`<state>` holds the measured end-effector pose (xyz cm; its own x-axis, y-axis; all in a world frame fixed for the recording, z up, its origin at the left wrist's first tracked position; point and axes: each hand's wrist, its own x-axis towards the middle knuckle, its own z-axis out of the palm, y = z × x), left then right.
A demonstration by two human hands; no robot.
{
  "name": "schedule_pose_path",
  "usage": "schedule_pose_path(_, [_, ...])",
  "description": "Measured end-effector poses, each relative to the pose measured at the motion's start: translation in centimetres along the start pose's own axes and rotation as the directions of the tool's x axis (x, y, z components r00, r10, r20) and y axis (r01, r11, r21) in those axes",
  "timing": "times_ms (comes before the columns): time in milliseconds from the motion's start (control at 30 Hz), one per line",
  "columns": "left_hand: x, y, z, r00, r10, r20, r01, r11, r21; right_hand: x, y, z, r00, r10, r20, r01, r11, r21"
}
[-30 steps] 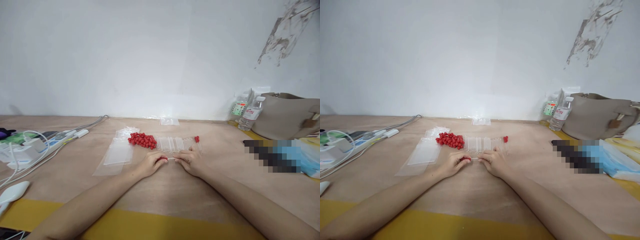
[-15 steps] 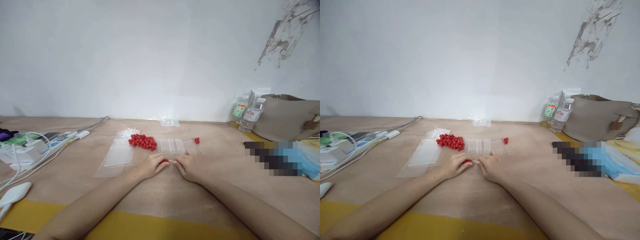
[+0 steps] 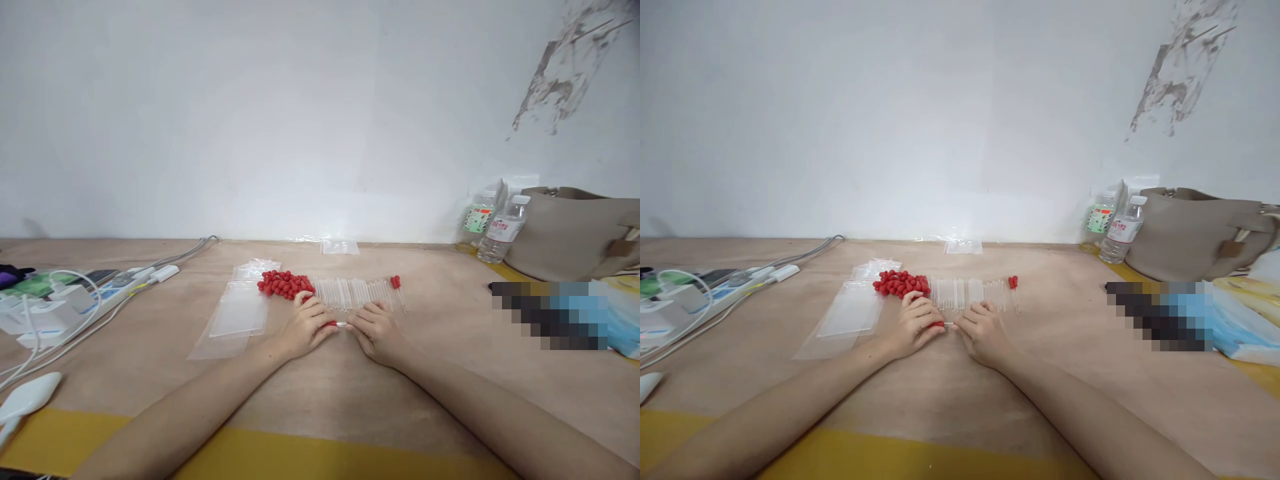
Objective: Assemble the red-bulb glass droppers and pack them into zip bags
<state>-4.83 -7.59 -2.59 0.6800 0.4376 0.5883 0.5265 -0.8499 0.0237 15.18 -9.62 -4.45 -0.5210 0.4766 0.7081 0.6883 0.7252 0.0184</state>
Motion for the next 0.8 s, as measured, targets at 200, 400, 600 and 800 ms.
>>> schedule_pose_path(200, [-0.2,-0.1,0.4,0.999,0.03,-0.009,-0.031,0.998,-0.057,0.7,-0.8,-0.5,0.996,0.057,0.062,-0.059,0.998,0.037])
schedule_pose_path(400, [-0.1,0.0,0.1,1.0,0.021,0.014,-0.021,0.999,-0.035,1.3,-1.3,-1.4,0.967,0.135,0.214,-0.147,0.988,0.042])
schedule_pose_path(600, [-0.2,-0.2,0.1,0.991,-0.13,-0.028,0.127,0.987,-0.1,0.7,-0.5,-1.8,0.948,0.193,0.252,-0.202,0.979,0.01])
schedule_pose_path(800, [-0.4,-0.3,0.1,0.977,-0.211,-0.014,0.204,0.959,-0.198,0.4,4.2,-3.0,0.735,0.674,0.077,-0.662,0.738,-0.13])
